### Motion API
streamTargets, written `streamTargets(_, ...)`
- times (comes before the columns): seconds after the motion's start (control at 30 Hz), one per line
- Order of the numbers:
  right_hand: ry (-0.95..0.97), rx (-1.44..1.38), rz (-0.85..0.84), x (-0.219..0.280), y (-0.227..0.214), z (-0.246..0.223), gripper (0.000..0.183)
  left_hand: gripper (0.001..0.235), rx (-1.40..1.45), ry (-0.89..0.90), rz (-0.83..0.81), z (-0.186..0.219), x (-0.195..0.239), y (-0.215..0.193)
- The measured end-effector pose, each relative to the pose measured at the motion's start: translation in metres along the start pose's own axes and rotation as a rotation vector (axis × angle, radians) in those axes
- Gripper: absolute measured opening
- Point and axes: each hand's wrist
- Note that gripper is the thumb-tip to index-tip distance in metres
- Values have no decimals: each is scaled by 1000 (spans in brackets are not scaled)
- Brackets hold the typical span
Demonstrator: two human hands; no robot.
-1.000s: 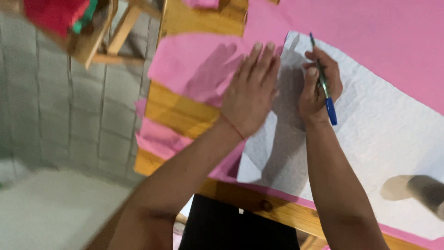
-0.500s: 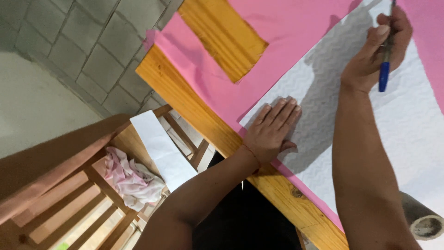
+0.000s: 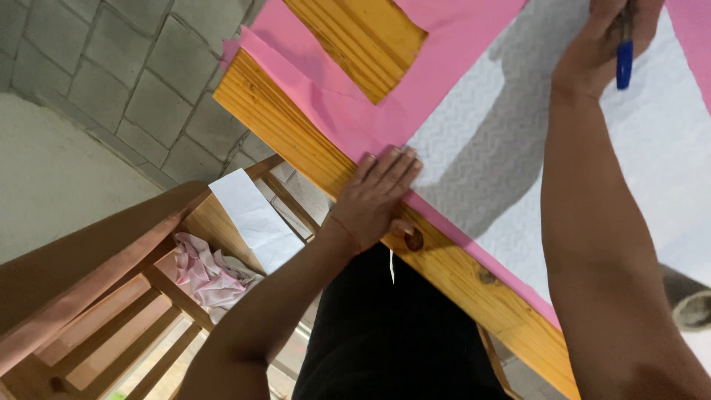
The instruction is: The person traces a pattern onto pink fabric using a pen and a white paper template, then uses a ruler to draw straight lines on the fabric. The person cuts the fabric along the traced lines using scissors.
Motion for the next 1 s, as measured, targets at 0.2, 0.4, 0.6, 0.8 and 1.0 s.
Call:
streamTargets(0.2, 191, -64, -107, 35, -25, -48, 22, 144, -67, -3, 125, -13, 19, 3)
streamTargets(0.4, 377, -139, -179, 76, -58, -112, 25, 149, -37, -66, -126, -3, 19, -16)
streamTargets(0.6, 502, -224, -206, 97, -111, -158, 42, 143, -86, -105, -200, -3, 12, -16)
streamTargets(0.8, 116, 265, -421, 191, -197, -139, 59, 138, -119, -84, -213, -2, 7, -17)
streamTargets(1.0, 103, 493, -489, 237, -221, -146, 69, 133, -135, -102, -223, 1, 7, -21)
Point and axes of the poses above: each hand's wrist, its own x-axis away from the middle knuckle, its own y-axis out of the palm, z = x × y, and after that the axes turned 7 degrees about x, right-handed
